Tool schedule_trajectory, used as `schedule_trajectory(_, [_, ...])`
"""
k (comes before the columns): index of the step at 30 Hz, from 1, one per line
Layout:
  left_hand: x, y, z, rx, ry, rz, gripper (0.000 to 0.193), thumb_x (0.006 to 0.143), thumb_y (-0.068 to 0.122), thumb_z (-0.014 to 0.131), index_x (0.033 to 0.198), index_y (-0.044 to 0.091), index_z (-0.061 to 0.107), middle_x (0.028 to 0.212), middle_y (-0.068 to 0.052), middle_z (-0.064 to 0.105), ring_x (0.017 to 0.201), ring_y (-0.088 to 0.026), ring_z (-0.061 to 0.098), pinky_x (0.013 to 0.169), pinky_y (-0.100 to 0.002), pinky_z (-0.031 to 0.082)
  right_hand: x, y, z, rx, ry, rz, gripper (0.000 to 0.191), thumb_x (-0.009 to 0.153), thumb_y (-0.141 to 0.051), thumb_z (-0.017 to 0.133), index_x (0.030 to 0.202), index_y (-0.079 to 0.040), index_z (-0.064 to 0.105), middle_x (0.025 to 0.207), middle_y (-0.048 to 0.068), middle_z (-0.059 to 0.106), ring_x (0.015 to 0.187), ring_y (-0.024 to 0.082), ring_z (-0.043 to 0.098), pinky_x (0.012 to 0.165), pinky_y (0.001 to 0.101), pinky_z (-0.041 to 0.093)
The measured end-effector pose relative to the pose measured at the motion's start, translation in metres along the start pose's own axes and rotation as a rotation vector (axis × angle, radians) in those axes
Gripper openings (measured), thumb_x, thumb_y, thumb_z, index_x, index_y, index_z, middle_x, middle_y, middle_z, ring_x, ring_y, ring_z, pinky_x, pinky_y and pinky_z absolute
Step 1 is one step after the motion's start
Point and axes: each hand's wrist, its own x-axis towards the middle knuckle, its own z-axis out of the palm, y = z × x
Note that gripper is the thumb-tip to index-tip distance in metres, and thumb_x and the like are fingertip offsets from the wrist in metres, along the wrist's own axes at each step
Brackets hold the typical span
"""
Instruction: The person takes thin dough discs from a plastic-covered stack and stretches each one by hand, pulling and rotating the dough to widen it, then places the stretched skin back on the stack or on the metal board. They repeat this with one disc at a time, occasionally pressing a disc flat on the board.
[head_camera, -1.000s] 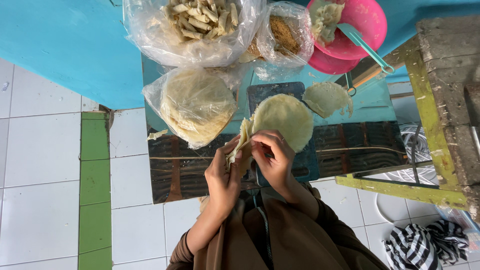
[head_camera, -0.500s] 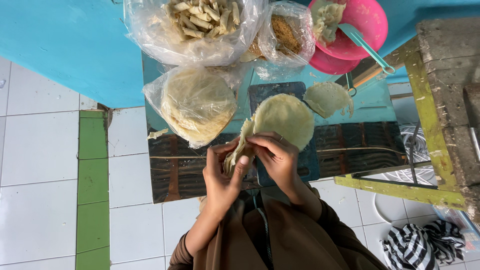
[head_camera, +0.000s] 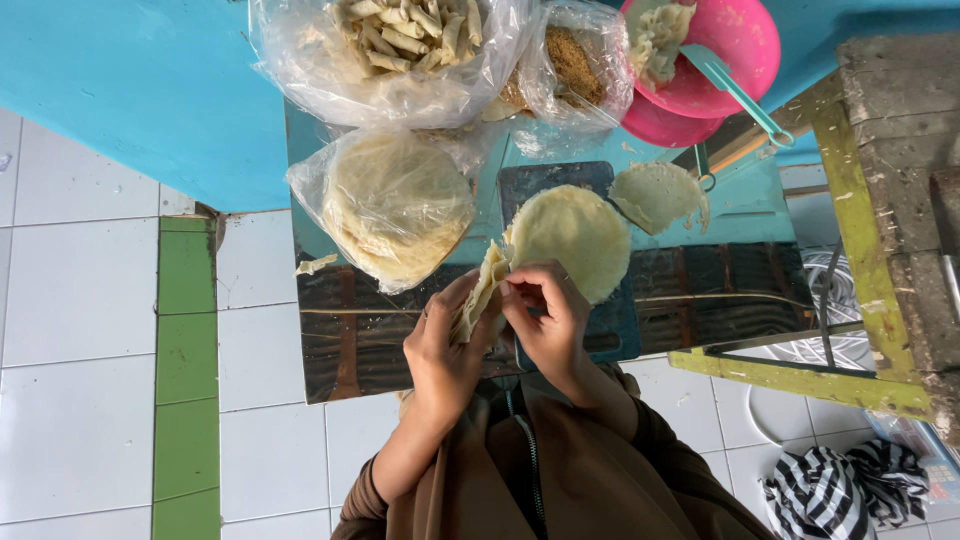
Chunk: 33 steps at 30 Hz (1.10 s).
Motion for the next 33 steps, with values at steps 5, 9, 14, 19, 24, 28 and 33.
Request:
schedule_trajectory(5, [0.003,0.003,-0.005,0.031,-0.005,0.009,0.039,0.091,0.002,0.076,0.129,0.007,0.066,0.111,-0.012,0.075,0.098,-0.027,0.076,0.081,-0.033,0.061,0.003,0.002,-0.001,0.025,-0.014,-0.203,0.017,0.097,0.004,0.070,0.113,0.002,0.062,0.117,0.015,0.065,0.099,0.015,0.071,0.078,0.0234,0.061])
schedule_trajectory(9, [0.004,0.005,-0.004,0.031,0.005,0.036,0.039,0.091,0.001,0.075,0.128,0.007,0.065,0.114,-0.013,0.074,0.100,-0.027,0.075,0.083,-0.033,0.060,0.003,-0.003,-0.006,-0.043,-0.085,-0.192,0.018,0.096,0.006,0.068,0.112,-0.001,0.069,0.115,0.013,0.069,0.097,0.016,0.074,0.079,0.0248,0.064])
schedule_trajectory(14, [0.003,0.004,-0.003,0.050,-0.008,0.059,0.038,0.090,-0.005,0.073,0.126,0.009,0.069,0.112,-0.012,0.073,0.098,-0.025,0.075,0.083,-0.033,0.060,0.008,-0.006,-0.007,0.012,-0.077,-0.076,0.023,0.093,0.005,0.076,0.114,0.001,0.068,0.109,0.010,0.071,0.093,0.018,0.075,0.079,0.0271,0.063])
schedule_trajectory(19, [0.002,0.002,0.000,0.069,0.005,0.054,0.035,0.087,-0.003,0.077,0.119,0.007,0.069,0.110,-0.011,0.074,0.095,-0.025,0.075,0.080,-0.032,0.060,0.009,-0.005,-0.007,-0.182,-0.028,-0.211,0.021,0.092,0.007,0.076,0.111,-0.002,0.070,0.106,0.009,0.071,0.089,0.016,0.072,0.074,0.0259,0.060])
schedule_trajectory(24, [0.000,0.001,0.003,0.025,0.019,0.048,0.031,0.086,-0.001,0.080,0.114,0.006,0.071,0.105,-0.010,0.074,0.090,-0.022,0.076,0.076,-0.030,0.060,0.003,0.001,-0.004,-0.118,0.012,-0.075,0.017,0.094,0.007,0.073,0.107,0.000,0.064,0.100,0.009,0.067,0.082,0.012,0.068,0.072,0.0229,0.057])
schedule_trajectory(28, [-0.003,0.000,0.001,-0.007,0.026,0.011,0.031,0.086,-0.003,0.078,0.114,0.005,0.071,0.106,-0.011,0.074,0.091,-0.021,0.076,0.078,-0.028,0.060,0.002,0.012,-0.004,0.051,-0.024,0.071,0.014,0.098,0.006,0.070,0.108,0.000,0.063,0.099,0.005,0.067,0.083,0.007,0.065,0.073,0.0197,0.055])
schedule_trajectory(33, [-0.005,-0.006,-0.001,-0.086,0.049,-0.051,0.028,0.088,-0.006,0.073,0.115,0.002,0.069,0.107,-0.012,0.073,0.094,-0.018,0.073,0.084,-0.026,0.057,-0.006,0.022,-0.007,0.141,-0.030,0.012,0.018,0.096,0.008,0.066,0.113,0.003,0.061,0.106,0.006,0.067,0.081,0.006,0.061,0.070,0.0190,0.050])
